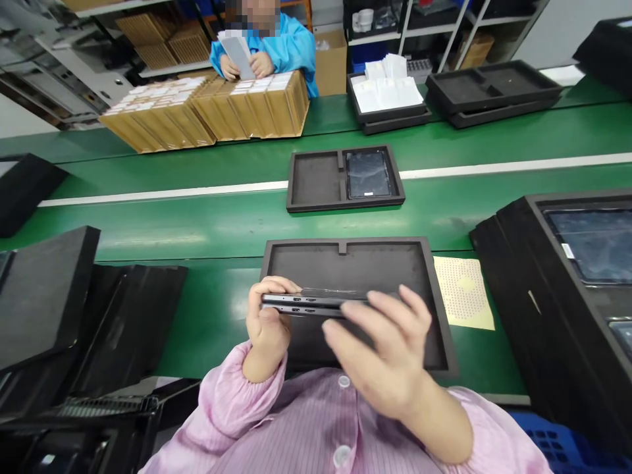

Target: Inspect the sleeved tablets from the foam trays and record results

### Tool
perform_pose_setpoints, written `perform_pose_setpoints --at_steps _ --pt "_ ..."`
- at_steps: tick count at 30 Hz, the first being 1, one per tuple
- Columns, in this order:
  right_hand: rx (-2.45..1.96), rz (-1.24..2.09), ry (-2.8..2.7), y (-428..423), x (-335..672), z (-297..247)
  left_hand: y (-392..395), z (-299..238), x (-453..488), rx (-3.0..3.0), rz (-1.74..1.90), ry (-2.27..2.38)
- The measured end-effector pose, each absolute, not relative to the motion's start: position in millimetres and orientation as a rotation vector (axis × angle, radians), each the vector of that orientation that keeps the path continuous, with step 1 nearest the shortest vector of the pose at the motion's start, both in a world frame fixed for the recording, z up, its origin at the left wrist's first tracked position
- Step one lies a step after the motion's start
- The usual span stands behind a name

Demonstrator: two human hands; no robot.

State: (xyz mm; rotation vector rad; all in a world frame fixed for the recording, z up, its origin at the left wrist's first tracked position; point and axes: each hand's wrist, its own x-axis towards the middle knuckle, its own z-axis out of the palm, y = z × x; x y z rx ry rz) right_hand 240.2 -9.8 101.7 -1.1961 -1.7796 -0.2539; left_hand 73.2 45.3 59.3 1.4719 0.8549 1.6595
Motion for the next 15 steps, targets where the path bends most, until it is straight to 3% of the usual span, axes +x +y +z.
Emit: perform_pose_setpoints --at_steps 15 --pt "-1.202 -0.291 -1.858 -10.5 207.1 110.9 38.2 58.9 68.5 1.475 1.639 0.845"
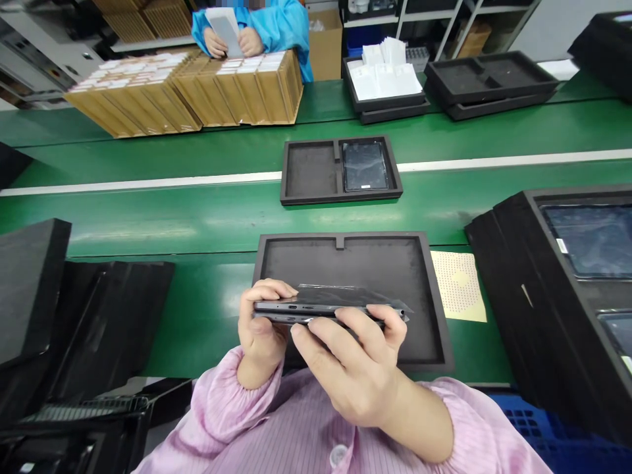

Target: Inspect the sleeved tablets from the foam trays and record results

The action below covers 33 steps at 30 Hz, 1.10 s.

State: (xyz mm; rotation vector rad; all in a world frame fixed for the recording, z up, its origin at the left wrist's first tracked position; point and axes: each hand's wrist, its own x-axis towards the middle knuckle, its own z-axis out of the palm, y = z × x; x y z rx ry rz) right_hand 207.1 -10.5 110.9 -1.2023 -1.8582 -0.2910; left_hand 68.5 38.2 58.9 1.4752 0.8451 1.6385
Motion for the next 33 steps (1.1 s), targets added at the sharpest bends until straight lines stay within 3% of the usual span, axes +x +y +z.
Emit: perform_pose_setpoints --at_steps 33 --pt "-1.325 -0.272 -1.829 -15.9 196.4 115.9 34.3 62.0 66.5 1.501 1.612 0.88"
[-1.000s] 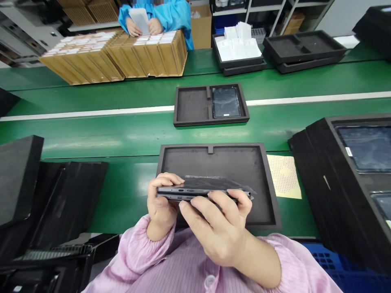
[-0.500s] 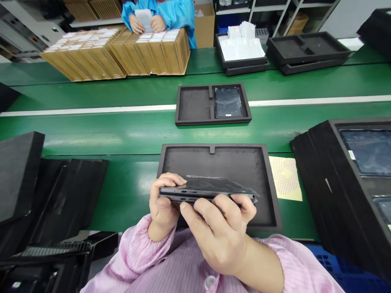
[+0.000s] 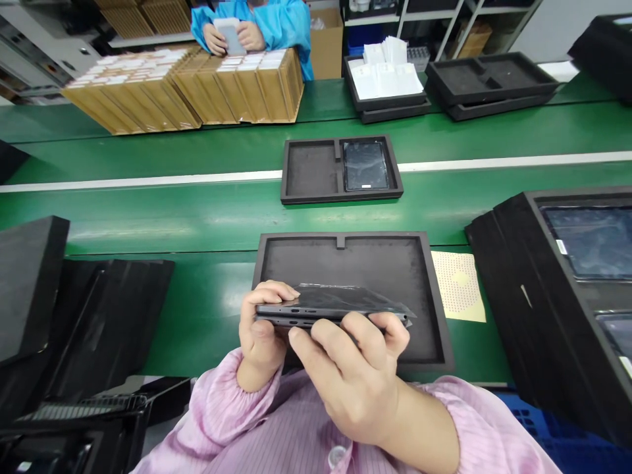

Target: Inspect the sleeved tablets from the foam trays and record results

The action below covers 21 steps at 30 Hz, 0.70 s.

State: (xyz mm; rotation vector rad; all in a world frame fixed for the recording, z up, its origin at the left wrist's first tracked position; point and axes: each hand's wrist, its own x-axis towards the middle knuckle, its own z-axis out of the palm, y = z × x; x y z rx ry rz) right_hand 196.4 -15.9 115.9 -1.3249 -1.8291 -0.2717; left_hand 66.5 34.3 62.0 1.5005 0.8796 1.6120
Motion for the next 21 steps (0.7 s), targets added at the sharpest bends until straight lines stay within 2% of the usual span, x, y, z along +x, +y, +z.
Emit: perform_pose_setpoints --at_steps 21 --pt "-1.315 -0.291 -1.862 -10.8 196.5 116.8 35.9 60.3 66.7 1.501 1.614 0.84"
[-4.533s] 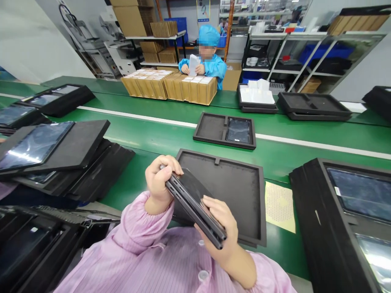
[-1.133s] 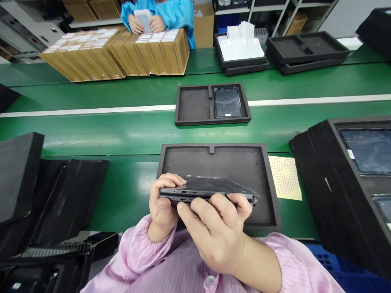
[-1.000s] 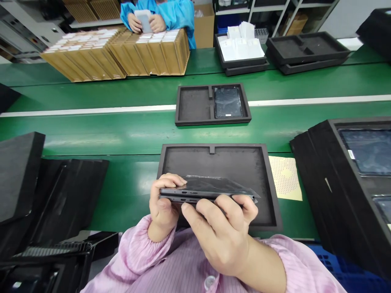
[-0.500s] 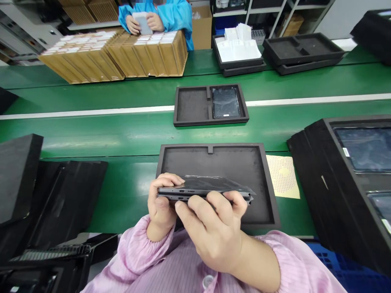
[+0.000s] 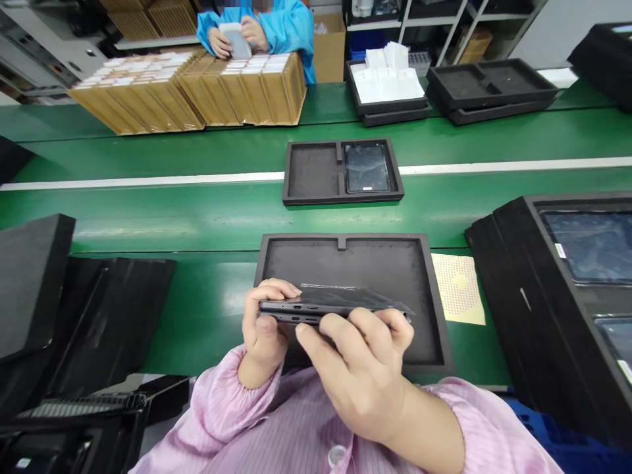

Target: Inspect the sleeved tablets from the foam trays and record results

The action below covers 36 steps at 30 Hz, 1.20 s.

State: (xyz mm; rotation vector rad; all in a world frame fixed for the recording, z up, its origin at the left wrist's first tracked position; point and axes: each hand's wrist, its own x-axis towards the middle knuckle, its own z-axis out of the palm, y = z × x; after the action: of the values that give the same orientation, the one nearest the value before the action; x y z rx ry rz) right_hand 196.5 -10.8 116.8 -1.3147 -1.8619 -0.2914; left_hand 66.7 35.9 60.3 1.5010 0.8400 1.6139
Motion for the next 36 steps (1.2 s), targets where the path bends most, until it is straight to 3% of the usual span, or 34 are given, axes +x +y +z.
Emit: perform_pose_setpoints --at_steps 4,10,15,17,20,24,36 --pt "-1.268 -0.33 -1.937 -10.3 197.0 118.9 38.9 56.5 69.5 1.454 1.654 0.849" --pt "-1.165 -0.008 -2.031 -23.0 244.4 135.2 55.0 67.9 78.8 1.23 1.753 0.928" --pt "-1.271 0.853 -1.995 -25.6 273.8 123.8 72.9 98.5 88.6 1.354 1.458 0.828" --pt "-1.245 1.056 -1.95 -27.1 267.9 118.2 78.8 105.7 95.4 1.419 1.322 0.703" --pt "-1.236 1.07 -1.904 -27.7 255.0 113.2 81.7 106.8 106.6 1.445 1.324 0.633" --pt "-1.234 0.933 -1.849 -24.8 250.8 107.7 67.3 97.5 113.4 1.433 1.6 0.817" --pt "-1.138 0.801 -1.921 -33.1 254.8 100.0 35.8 97.3 92.6 1.401 1.32 0.649"
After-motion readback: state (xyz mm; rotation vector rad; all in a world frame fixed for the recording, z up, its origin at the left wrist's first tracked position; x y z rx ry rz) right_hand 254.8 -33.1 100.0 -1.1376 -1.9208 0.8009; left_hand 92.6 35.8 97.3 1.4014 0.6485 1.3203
